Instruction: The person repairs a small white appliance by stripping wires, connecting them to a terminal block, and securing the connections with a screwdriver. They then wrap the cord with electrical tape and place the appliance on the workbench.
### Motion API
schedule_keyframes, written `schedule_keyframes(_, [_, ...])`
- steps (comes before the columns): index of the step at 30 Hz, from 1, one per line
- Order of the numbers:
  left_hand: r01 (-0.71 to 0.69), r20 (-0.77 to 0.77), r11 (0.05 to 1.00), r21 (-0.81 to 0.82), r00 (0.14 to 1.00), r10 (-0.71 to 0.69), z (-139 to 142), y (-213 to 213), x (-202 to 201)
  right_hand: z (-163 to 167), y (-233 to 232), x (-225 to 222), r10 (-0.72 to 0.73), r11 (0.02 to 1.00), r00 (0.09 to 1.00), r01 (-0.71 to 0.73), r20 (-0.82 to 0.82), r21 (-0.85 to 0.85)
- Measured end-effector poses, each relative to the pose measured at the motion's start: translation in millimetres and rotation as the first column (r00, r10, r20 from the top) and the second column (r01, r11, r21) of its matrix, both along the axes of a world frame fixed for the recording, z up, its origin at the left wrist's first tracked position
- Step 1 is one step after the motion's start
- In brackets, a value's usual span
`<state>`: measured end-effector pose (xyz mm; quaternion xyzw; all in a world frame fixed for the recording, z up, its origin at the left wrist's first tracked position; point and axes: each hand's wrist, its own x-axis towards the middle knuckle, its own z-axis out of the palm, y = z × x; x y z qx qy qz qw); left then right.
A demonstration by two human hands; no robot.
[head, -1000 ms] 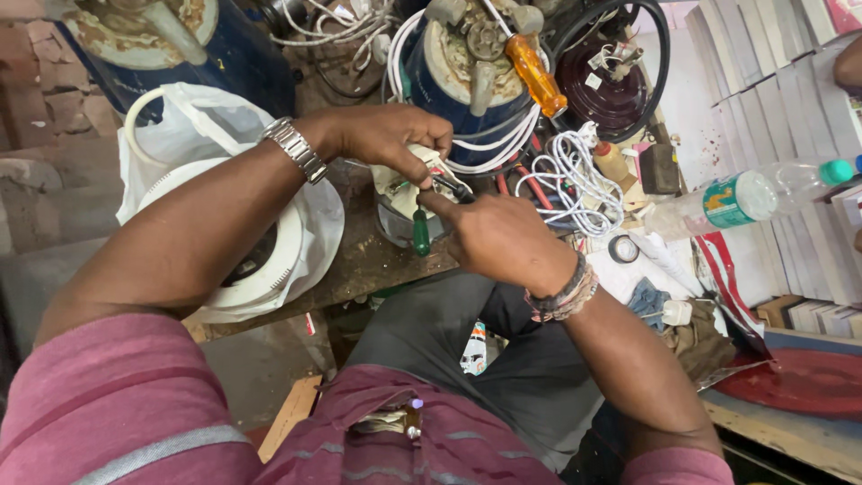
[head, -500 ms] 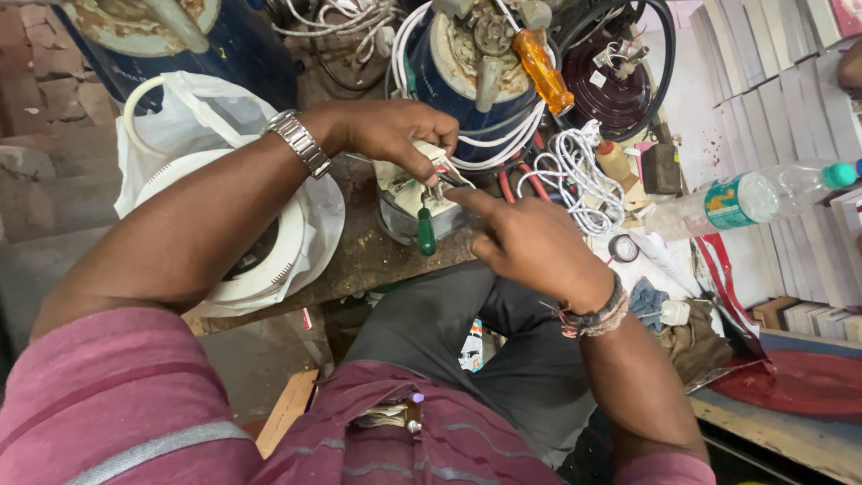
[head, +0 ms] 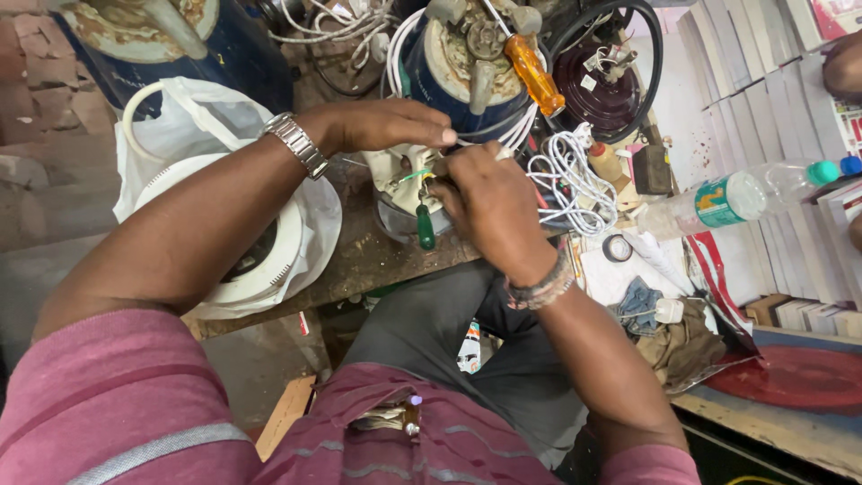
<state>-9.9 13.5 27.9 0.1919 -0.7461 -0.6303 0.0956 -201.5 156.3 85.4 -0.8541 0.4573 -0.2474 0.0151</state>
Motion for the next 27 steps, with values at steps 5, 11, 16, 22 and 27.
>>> schedule_keyframes(5, [-0.043, 0.088, 0.999, -0.007, 0.995, 0.044, 1, 1, 2, -2, -5, -8, 0.077, 0.997, 0.995, -0.078, 0.061, 0.007])
schedule_keyframes(11, [0.004, 0.052, 0.999, -0.045, 0.999, -0.002, -6, -3, 1, 0, -8, -22, 0.112, 0.992, 0.993, -0.111, -0.021, 0.057])
schedule_keyframes(16, [0.021, 0.052, 0.999, -0.044, 0.998, -0.019, -3, -3, 1, -4, -9, -24, 0.021, 0.994, 0.993, -0.032, 0.113, 0.100])
schedule_keyframes(22, [0.052, 0.053, 0.999, 0.018, 0.997, -0.053, 4, 1, 2, -9, -4, -22, -0.036, 0.998, 0.994, 0.030, 0.100, 0.061])
schedule_keyframes(27, [0.057, 0.067, 0.997, 0.045, 0.996, -0.060, 8, 4, 2, -12, -6, -22, -0.023, 1.000, 0.998, 0.024, 0.056, -0.002])
